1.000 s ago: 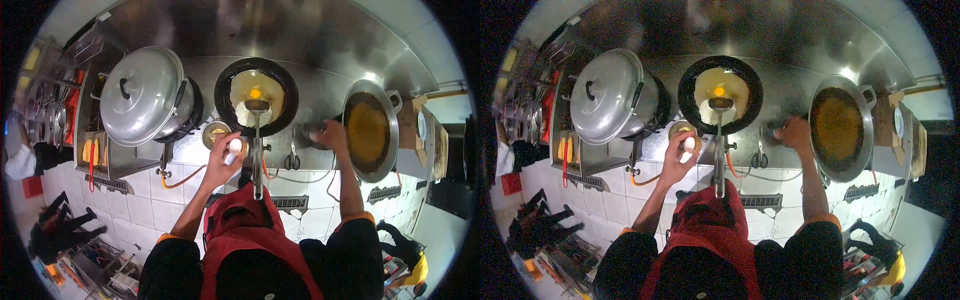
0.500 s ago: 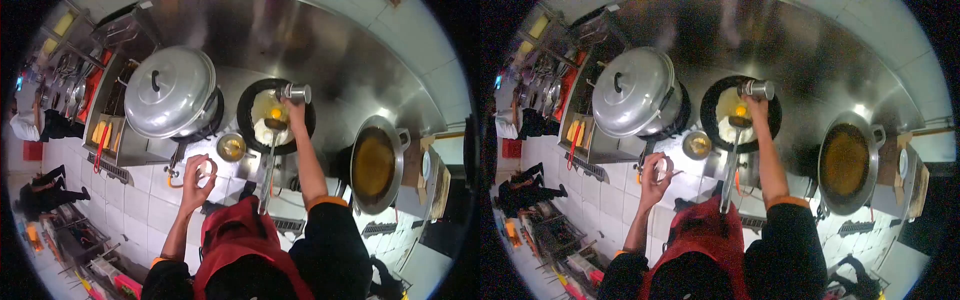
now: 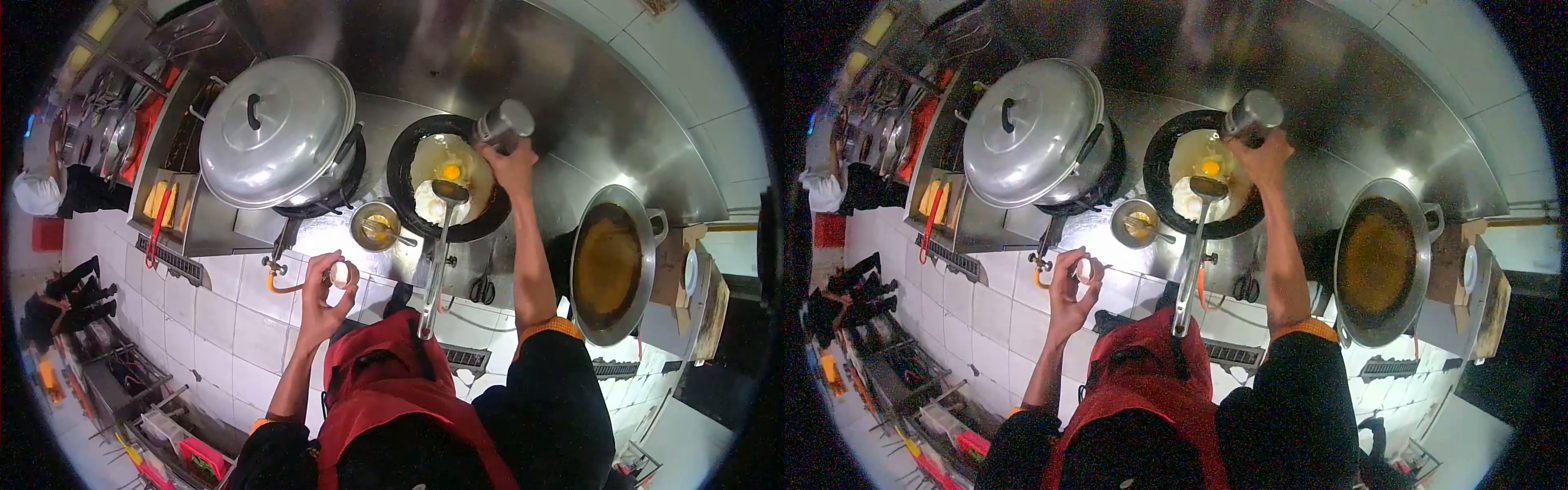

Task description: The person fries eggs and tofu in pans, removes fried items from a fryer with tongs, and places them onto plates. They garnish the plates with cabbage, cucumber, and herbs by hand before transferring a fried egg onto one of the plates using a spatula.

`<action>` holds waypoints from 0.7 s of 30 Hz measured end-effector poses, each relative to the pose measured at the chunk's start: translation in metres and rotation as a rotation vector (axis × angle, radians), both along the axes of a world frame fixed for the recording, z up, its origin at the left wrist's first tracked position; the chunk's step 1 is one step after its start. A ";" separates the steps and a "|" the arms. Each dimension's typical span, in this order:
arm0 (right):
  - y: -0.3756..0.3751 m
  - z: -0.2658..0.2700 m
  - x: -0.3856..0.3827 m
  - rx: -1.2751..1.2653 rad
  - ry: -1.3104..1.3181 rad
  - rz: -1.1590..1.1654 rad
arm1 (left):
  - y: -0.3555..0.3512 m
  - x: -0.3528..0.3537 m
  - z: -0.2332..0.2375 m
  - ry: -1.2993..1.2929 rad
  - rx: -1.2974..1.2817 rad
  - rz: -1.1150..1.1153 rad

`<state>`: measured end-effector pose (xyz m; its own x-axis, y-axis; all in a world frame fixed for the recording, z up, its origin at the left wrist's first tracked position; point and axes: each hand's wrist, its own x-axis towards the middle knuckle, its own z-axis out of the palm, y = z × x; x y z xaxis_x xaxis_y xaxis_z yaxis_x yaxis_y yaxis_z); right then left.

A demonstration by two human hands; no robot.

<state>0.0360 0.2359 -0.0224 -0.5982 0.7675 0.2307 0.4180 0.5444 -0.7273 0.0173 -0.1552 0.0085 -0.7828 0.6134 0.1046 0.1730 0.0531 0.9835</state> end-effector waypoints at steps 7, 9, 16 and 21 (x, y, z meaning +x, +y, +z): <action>-0.007 -0.018 -0.005 -0.048 -0.195 0.055 | -0.011 0.009 0.002 -0.032 -0.028 0.021; -0.002 -0.003 -0.007 0.062 -0.236 0.097 | -0.012 0.011 0.001 -0.018 -0.044 0.047; 0.000 0.085 0.035 0.225 -0.518 0.218 | -0.037 0.020 -0.007 -0.038 -0.098 0.097; -0.040 0.081 0.118 0.255 -0.983 0.349 | -0.061 0.036 -0.015 -0.123 -0.093 0.182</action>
